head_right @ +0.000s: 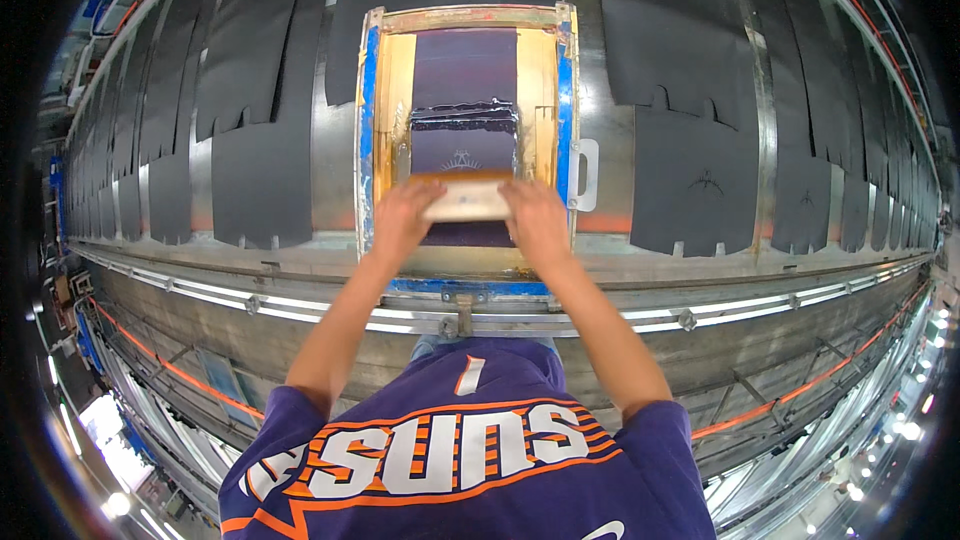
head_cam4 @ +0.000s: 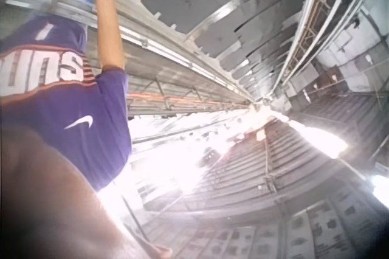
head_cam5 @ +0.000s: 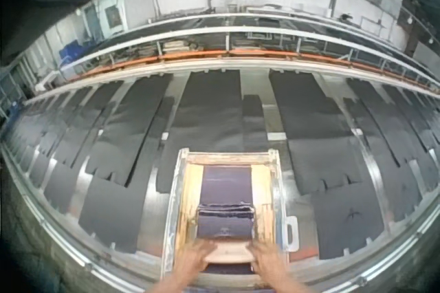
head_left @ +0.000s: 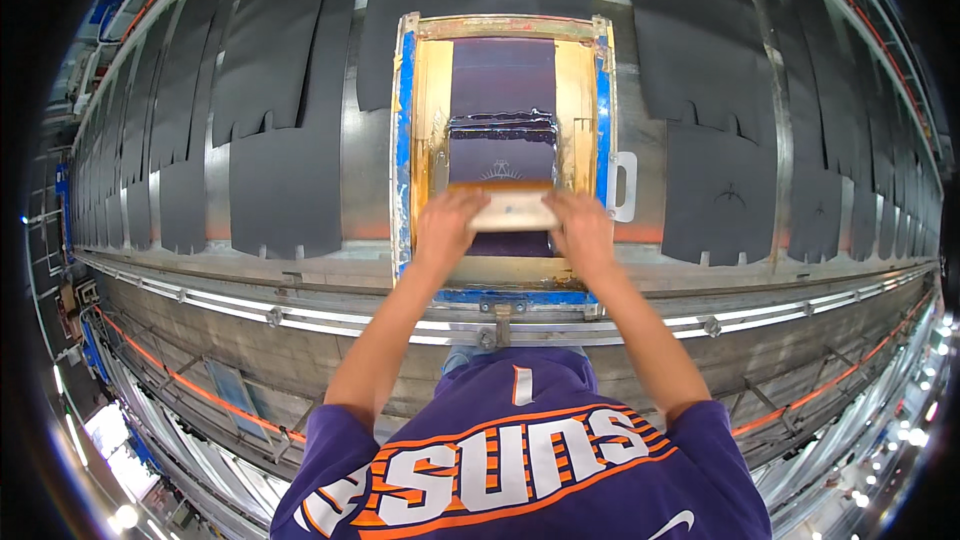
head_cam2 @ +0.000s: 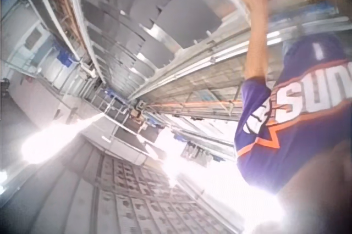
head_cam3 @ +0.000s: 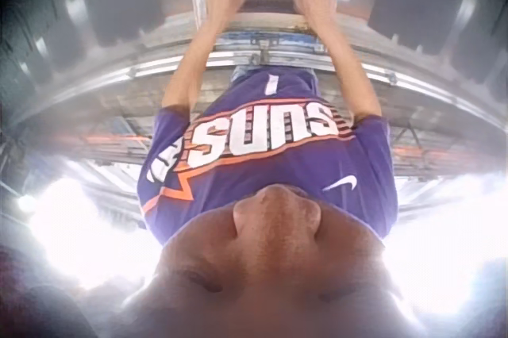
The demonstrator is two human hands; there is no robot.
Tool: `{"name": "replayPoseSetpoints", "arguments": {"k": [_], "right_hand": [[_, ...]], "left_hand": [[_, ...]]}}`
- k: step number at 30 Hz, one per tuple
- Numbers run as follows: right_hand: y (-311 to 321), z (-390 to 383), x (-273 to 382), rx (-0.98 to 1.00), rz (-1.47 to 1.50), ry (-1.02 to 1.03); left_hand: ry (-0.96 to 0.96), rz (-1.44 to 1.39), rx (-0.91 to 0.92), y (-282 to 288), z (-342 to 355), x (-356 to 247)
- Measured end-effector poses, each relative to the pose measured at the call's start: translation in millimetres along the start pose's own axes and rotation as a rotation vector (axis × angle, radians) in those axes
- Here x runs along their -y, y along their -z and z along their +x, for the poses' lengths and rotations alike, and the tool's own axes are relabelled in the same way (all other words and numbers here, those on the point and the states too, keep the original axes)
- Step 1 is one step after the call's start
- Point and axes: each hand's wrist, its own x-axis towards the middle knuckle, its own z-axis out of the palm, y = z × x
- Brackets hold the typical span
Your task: The person uses a squeegee to spread ink across a screen printing frame placed over a dark fabric. They repeatedly pull the squeegee across the mesh to transfer the design onto the material.
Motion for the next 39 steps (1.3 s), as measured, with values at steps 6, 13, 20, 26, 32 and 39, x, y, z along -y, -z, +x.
{"name": "replayPoseSetpoints", "arguments": {"k": [6,13,20,26,32,39], "right_hand": [[16.7,10.3,8.8,-0.03,-0.002,0.0],[25.0,103.1,-32.0,-0.072,0.033,0.092],[0.8,-39.6,5.2,0.001,0.146,-0.007],[22.6,-10.2,-59.3,-0.24,0.344,-0.334],[-5.9,22.1,-118.1,-0.35,0.496,-0.514],[18.6,46.9,-68.5,-0.58,0.346,-0.507]], "left_hand": [[-0.007,-0.074,-0.008,14.7,4.4,13.3],[0.04,-0.071,0.023,30.1,106.3,38.1],[-0.058,0.053,0.043,-5.4,-35.8,3.2],[0.155,-0.147,0.15,23.9,30.7,23.2],[0.09,-0.074,0.102,33.2,98.3,35.4],[-0.129,-0.051,-0.084,2.9,-40.7,22.2]]}}
